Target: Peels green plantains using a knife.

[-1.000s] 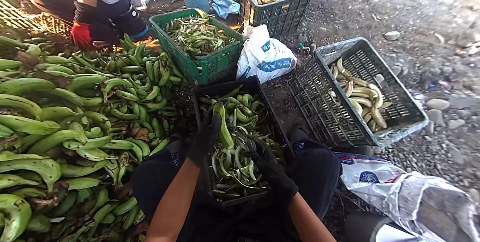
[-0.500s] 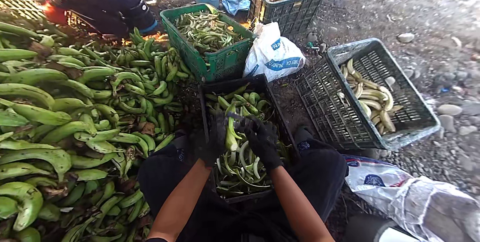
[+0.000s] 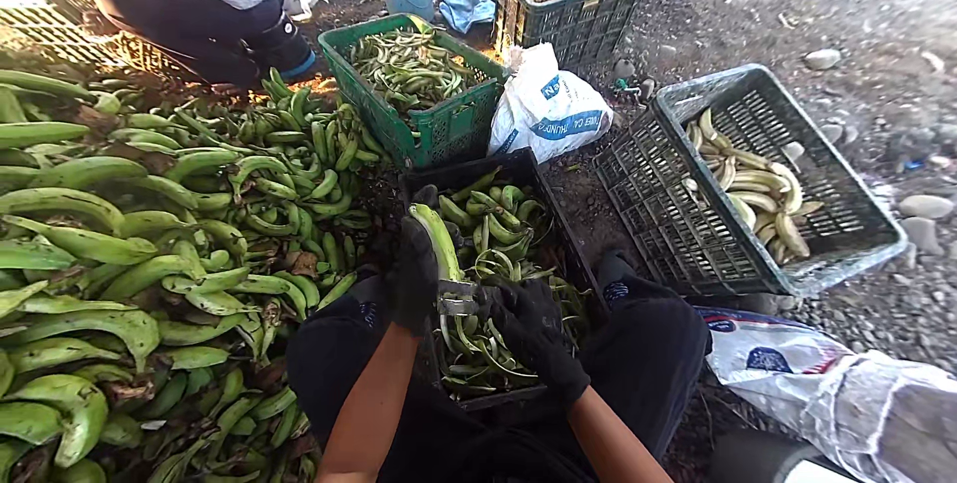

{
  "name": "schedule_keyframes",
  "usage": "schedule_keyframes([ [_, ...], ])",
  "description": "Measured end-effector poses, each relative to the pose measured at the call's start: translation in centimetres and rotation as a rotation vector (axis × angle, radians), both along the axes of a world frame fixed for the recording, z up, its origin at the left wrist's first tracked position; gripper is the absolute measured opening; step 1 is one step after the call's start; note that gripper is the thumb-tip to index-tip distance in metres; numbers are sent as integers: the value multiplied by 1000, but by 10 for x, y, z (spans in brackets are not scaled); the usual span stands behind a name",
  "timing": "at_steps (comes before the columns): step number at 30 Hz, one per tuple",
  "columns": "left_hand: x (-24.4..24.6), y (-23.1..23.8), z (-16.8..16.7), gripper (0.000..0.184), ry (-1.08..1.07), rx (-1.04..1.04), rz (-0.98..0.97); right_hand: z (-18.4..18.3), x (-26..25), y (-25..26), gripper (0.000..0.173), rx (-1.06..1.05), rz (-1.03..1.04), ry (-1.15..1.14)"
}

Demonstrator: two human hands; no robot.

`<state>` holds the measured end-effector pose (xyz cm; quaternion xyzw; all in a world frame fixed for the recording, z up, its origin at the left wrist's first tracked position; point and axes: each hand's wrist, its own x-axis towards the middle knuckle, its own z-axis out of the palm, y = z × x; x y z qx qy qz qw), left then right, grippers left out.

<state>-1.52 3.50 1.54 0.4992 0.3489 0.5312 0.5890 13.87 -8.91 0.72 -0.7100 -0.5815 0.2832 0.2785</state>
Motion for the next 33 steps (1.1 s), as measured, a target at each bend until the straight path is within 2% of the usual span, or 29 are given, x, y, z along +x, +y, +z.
schedule_keyframes([
  [2, 2, -6, 0, 70, 9, -33, -90, 3, 2, 9, 58, 35, -75, -21],
  [4, 12, -21, 4, 60, 68, -165, -201, 3, 10, 34, 52, 87, -197, -59],
  [6, 24, -35, 12, 54, 202, -355, -258, 6, 23, 59, 53, 37, -291, -89],
  [8, 27, -39, 13, 56, 272, -380, -294, 16, 31, 73, 55, -6, -315, -59],
  [11, 18, -24, 3, 53, 175, -152, 27, 22, 27, 59, 60, 9, -230, -35],
  [14, 8, -2, -12, 57, 3, 78, 343, 3, 6, 22, 63, 19, -126, -58],
  [16, 3, 2, -17, 62, -57, 127, 380, -9, -5, 11, 60, 133, -149, -87],
  [17, 2, 0, -18, 64, -40, 107, 328, -8, -4, 14, 56, 154, -170, -98],
  [18, 1, -4, -19, 64, -3, 52, 190, -4, 0, 22, 54, 130, -182, -104],
  [20, -4, -4, -18, 52, 187, -67, -101, 1, 16, 44, 52, 33, -194, -115],
  [21, -5, 0, -15, 46, 267, -127, -187, 3, 24, 54, 53, -24, -184, -102],
  [23, -5, -1, -7, 41, 365, -200, -296, 3, 35, 66, 53, -84, -179, -70],
  [25, 0, -14, 9, 43, 505, -205, -364, 8, 39, 73, 55, -107, -180, -36],
  [26, 3, -19, 13, 44, 519, -213, -343, 10, 40, 75, 56, -100, -176, -13],
  [28, 9, -17, 9, 45, 430, -207, -129, 10, 35, 73, 56, -73, -169, 32],
  [31, 6, -4, -11, 64, 23, -139, 127, -1, 12, 53, 58, -19, -187, 14],
  [33, 11, -2, -11, 63, -197, -206, 391, -21, -11, 36, 58, 190, -198, -41],
])
